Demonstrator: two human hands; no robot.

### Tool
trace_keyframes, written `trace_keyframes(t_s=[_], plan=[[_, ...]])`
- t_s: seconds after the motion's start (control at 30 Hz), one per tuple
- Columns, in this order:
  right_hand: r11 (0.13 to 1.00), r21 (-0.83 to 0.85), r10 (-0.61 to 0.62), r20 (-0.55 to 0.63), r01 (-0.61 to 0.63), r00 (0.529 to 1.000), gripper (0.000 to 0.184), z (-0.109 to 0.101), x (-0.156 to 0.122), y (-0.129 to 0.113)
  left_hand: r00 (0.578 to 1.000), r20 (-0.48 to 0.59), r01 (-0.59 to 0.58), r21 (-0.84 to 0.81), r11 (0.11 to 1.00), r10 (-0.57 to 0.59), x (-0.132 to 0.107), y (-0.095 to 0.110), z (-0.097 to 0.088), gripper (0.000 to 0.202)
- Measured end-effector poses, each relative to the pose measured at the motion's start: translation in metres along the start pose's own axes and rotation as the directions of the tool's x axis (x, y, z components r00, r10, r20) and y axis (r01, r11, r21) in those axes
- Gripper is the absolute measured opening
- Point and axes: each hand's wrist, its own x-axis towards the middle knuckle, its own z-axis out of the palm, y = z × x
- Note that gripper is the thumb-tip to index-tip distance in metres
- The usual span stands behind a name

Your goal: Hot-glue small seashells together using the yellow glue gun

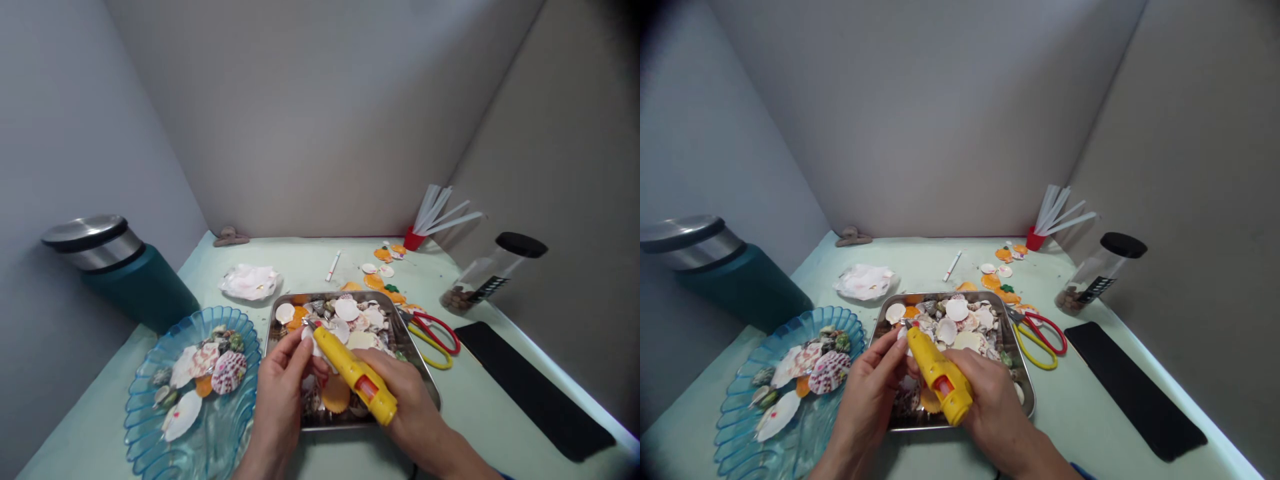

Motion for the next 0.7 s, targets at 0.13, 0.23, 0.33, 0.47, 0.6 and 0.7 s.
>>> trace_keyframes(t_s=[0.13, 0.23, 0.33, 0.47, 0.6, 0.7], plan=[[1.0, 0.008, 0.01, -0.005, -0.01, 1.0, 0.017, 0.0001, 0.0008, -0.0014, 1.0, 0.013, 0.013, -0.01, 1.0, -0.013, 0.0009, -0.001, -0.0013, 0.032], [1.0, 0.005, 0.0, -0.005, 0.0, 1.0, 0.019, 0.0001, 0.0009, -0.0007, 1.0, 0.016, 0.017, -0.01, 1.0, -0.017, 0.0005, -0.0011, -0.0014, 0.03], [1.0, -0.002, -0.008, 0.003, 0.008, 1.0, 0.018, 0.0, 0.0005, 0.0008, 1.0, 0.021, 0.011, -0.001, 1.0, -0.011, -0.0004, -0.0007, -0.001, 0.029], [1.0, 0.006, -0.018, -0.002, 0.018, 1.0, 0.016, 0.0001, -0.0003, 0.0019, 1.0, 0.026, 0.006, 0.011, 1.0, -0.006, -0.0012, -0.0002, -0.0011, 0.028], [1.0, -0.002, -0.015, 0.005, 0.015, 1.0, 0.016, 0.0002, -0.001, 0.0023, 1.0, 0.025, -0.001, 0.007, 1.0, 0.001, -0.0014, 0.0006, -0.0007, 0.027], [1.0, -0.011, -0.029, 0.012, 0.029, 1.0, 0.018, 0.0006, -0.0003, 0.0042, 0.999, 0.032, -0.007, 0.011, 1.0, 0.007, -0.0011, 0.0012, -0.0005, 0.026]])
